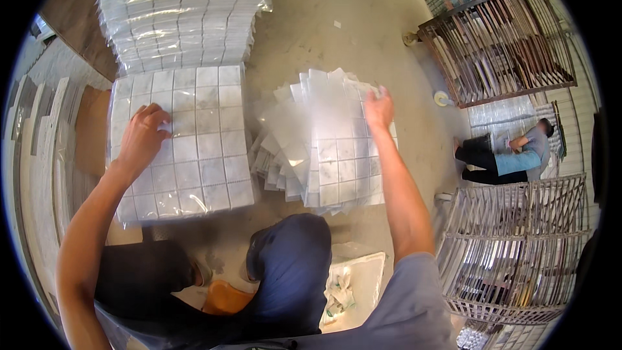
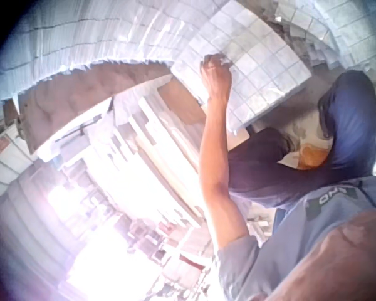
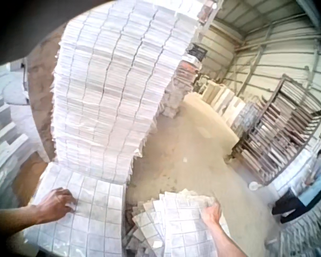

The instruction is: The person sits on the floor and repeatedly places white square tiles into clear plastic bags, then sets the filled bags aside. The person handles tiles and bags by hand without using tools.

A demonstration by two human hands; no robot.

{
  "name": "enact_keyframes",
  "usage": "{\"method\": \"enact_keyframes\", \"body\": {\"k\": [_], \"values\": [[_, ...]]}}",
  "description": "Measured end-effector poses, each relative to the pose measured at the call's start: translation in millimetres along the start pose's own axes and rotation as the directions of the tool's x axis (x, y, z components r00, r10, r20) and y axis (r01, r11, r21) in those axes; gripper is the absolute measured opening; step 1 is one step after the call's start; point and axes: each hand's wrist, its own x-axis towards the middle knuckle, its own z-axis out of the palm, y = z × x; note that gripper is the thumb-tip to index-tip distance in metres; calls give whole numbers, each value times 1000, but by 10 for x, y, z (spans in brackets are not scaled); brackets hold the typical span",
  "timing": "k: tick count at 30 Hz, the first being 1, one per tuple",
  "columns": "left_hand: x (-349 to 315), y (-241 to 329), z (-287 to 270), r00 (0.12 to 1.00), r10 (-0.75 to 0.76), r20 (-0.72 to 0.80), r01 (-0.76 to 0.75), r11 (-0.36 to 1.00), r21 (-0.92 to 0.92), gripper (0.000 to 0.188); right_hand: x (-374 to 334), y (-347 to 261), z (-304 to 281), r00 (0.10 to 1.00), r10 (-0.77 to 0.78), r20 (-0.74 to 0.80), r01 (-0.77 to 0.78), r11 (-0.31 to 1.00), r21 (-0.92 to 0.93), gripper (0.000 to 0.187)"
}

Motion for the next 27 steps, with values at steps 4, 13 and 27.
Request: {"method": "enact_keyframes", "body": {"k": [4, 13, 27], "values": [[12, 21, 17, 999, -39, 3, 39, 999, -6, 22, 446, 788, 56, 971, 213, 111, -199, 972, -126, 58], [15, 28, -24, 999, -43, 13, 43, 999, -9, 23, 570, 954, 87, 956, 139, 259, -223, 917, 331, 53], [6, -18, -15, 992, -90, 90, 94, 995, -42, 26, 803, 587, -604, 928, 84, 364, -225, 903, 366, 44]]}}
